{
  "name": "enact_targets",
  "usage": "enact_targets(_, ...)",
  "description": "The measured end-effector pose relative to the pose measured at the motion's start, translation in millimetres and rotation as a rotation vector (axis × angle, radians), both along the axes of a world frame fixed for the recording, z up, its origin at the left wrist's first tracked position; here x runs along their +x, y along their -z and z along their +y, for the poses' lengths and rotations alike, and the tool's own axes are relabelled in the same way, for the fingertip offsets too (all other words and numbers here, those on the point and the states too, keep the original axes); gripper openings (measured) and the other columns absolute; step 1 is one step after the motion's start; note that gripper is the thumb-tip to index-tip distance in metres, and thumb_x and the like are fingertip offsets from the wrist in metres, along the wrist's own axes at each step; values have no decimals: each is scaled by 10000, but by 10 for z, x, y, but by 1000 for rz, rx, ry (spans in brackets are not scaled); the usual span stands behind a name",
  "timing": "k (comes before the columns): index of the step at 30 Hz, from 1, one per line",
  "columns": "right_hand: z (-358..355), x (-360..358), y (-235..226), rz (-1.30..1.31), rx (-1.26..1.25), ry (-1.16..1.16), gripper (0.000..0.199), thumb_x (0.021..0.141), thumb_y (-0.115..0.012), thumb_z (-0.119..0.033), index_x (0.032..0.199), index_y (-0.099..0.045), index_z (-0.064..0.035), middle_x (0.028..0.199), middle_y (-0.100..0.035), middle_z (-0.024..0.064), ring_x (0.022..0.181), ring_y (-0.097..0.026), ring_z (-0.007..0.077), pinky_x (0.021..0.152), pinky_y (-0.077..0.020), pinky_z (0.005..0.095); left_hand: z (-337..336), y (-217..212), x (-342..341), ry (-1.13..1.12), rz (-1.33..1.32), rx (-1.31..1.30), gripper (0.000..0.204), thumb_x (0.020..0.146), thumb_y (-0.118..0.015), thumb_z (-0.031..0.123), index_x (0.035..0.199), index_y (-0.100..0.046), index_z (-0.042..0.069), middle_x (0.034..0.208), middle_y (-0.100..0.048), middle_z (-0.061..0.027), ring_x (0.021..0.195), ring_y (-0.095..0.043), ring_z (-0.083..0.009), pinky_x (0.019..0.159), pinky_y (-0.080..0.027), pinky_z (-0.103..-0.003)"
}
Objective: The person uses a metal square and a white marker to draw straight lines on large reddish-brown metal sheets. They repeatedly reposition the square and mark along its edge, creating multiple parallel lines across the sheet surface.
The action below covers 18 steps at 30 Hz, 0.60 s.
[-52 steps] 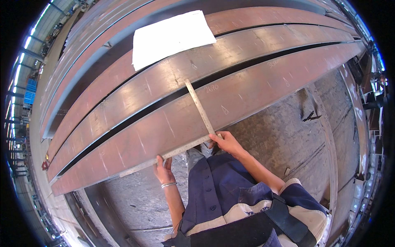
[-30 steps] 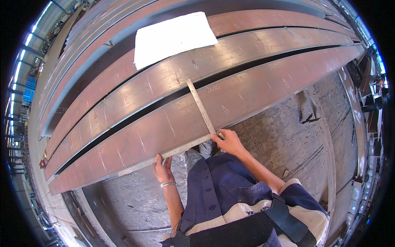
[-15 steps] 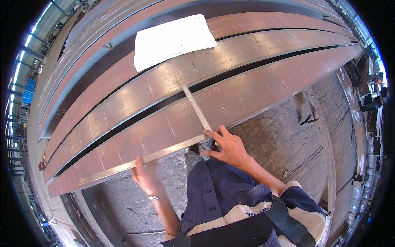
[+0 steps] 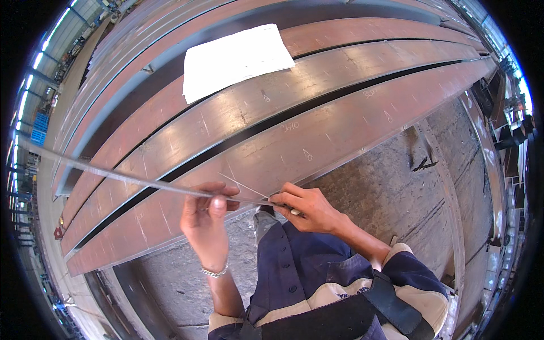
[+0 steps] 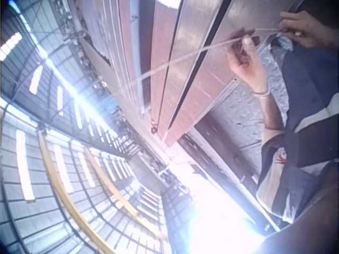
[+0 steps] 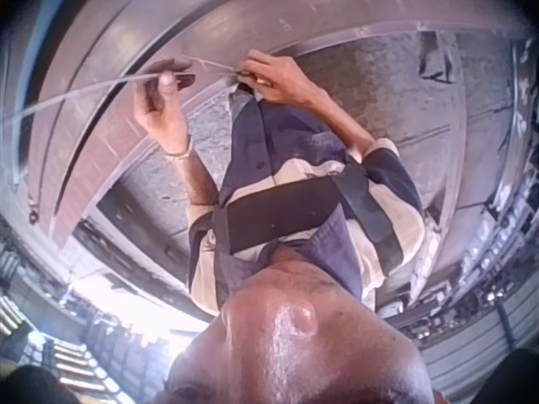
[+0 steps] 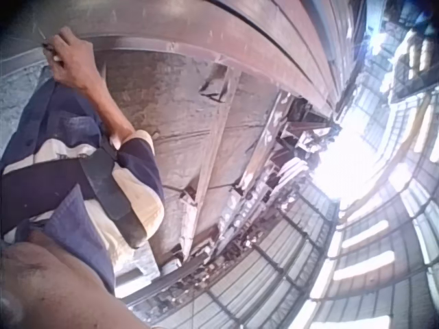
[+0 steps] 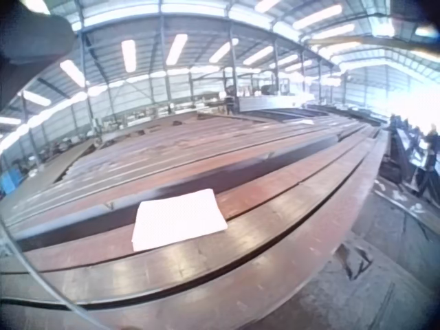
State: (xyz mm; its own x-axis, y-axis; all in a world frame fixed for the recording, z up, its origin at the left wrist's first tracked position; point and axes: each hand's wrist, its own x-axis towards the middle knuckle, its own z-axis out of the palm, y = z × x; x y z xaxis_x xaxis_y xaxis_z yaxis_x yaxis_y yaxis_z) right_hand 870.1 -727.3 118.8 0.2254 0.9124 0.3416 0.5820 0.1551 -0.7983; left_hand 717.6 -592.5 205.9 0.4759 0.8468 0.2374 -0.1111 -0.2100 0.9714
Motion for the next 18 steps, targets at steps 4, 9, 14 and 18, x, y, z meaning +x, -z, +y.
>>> enact_targets(4, -39, -62, 11, -12, -13, 53, 196, 874, -700, -101, 1055, -630, -77, 903, -558, 89, 692, -639, 297, 592, -512, 397, -23, 43, 49, 33, 37, 13, 257, 1007, -603, 224, 1094, -610, -18, 916, -689, -128, 791, -693, -182, 638, -587, -292)
enact_targets(9, -86, -44, 39, -48, 20, 144, 232, 859, -728, -130, 1088, -691, -124, 882, -565, 71, 667, -638, 248, 557, -504, 358, -77, 38, -17, -4, 8, 12, 269, 1012, -591, 244, 1042, -602, -23, 914, -678, -139, 800, -687, -196, 644, -590, -296)
enact_targets(14, -157, 24, 62, -357, 203, 230, 357, 818, -749, -112, 1167, -715, -173, 883, -571, 52, 639, -615, 204, 522, -491, 303, -131, -10, -304, -12, -43, 40, 271, 1032, -524, 242, 1038, -573, -25, 927, -659, -172, 826, -683, -222, 685, -607, -330)
enact_targets(18, -123, 78, 139, -382, 233, 332, 403, 804, -749, -98, 1195, -708, -186, 888, -570, 54, 639, -610, 202, 541, -507, 306, -144, 149, -546, 11, 18, -64, 344, 1026, -525, 211, 1230, -553, -64, 1153, -645, -250, 1049, -670, -297, 850, -603, -388)
